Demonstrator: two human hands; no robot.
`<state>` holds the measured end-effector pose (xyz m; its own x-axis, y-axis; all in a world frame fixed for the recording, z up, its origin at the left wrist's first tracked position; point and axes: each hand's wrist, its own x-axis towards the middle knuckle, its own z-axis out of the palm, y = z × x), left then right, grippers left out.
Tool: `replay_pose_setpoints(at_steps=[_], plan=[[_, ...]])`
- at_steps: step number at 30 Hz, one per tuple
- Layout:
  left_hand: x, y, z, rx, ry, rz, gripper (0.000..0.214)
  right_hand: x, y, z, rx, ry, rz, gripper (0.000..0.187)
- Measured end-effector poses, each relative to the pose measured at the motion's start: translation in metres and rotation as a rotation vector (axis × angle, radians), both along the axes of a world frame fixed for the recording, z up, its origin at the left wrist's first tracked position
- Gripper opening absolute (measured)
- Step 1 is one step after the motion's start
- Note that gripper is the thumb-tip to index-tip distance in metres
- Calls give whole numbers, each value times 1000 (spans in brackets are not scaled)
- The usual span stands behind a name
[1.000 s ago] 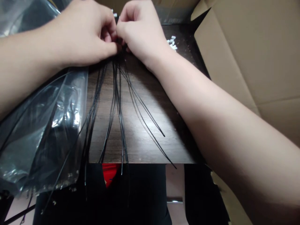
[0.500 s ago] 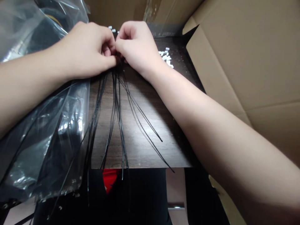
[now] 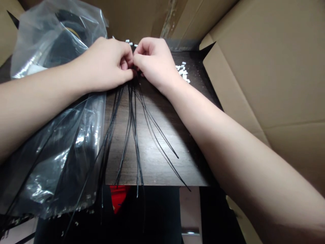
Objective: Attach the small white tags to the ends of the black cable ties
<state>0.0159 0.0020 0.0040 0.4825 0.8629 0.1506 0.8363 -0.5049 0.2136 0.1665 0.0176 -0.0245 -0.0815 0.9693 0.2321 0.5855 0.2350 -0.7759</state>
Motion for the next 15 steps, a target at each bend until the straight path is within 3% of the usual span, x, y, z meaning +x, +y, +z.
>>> replay_pose_setpoints(at_steps=[15], plan=[[0,2,-3,17,-5,15,25,3,2,-2,28,54,46,23]])
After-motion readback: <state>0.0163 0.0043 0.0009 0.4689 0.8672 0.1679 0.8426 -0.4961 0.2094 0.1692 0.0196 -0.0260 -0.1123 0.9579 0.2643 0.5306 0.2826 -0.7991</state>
